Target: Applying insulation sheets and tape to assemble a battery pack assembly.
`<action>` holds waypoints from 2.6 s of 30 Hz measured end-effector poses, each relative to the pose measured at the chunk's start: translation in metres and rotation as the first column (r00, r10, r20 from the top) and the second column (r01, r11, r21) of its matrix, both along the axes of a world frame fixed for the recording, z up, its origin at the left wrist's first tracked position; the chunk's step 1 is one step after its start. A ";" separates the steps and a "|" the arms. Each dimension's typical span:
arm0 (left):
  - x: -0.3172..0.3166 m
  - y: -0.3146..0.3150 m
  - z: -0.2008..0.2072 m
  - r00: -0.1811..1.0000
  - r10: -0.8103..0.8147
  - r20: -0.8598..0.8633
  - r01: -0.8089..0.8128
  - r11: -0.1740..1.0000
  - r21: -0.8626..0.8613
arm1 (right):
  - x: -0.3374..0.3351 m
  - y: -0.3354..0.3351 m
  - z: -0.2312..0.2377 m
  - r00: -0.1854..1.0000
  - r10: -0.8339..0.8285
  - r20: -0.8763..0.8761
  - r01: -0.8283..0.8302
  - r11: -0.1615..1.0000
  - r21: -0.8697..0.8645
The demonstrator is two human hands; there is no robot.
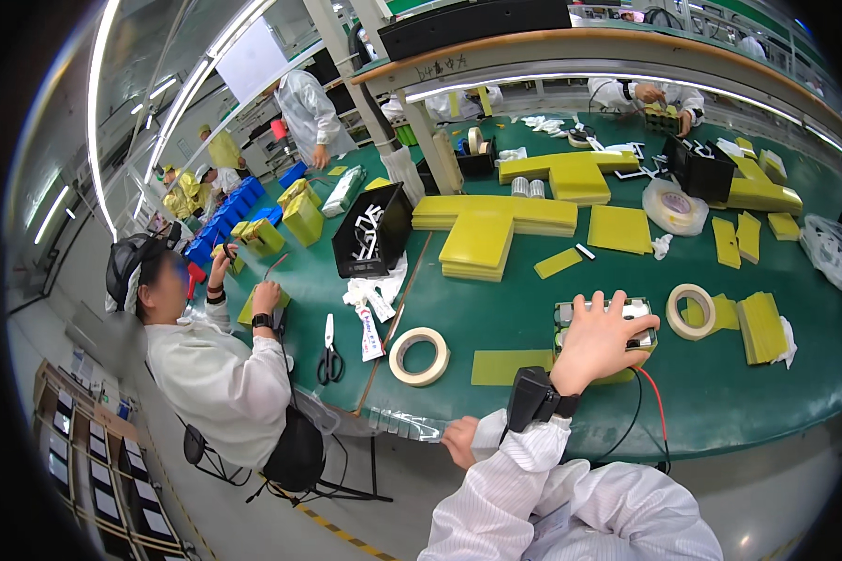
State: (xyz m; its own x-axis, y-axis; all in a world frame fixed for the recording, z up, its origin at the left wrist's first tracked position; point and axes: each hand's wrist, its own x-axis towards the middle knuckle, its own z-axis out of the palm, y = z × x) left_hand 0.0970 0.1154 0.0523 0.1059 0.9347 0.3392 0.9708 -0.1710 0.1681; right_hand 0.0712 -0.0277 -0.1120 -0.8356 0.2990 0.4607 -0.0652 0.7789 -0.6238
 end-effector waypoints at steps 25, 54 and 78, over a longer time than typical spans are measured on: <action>-0.003 -0.003 0.000 1.000 0.014 -0.013 -0.014 1.000 0.002 | -0.011 0.007 -0.017 0.972 -0.222 -0.073 0.176 0.901 -0.397; 0.004 -0.003 0.024 0.995 -0.029 -0.099 0.018 0.994 -0.112 | 0.304 0.103 0.133 1.000 -0.024 0.014 0.028 0.829 -0.559; 0.006 0.000 0.026 0.994 0.025 -0.109 -0.048 0.974 -0.221 | 0.216 0.227 0.065 0.946 0.032 -0.322 0.011 0.991 0.132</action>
State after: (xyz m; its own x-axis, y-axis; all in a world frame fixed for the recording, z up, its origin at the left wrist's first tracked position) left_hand 0.1027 0.1153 0.0787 0.0942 0.9893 0.1111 0.9899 -0.1050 0.0952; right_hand 0.2874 0.1990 -0.0472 -0.6381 0.2098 0.7408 -0.2550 0.8503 -0.4605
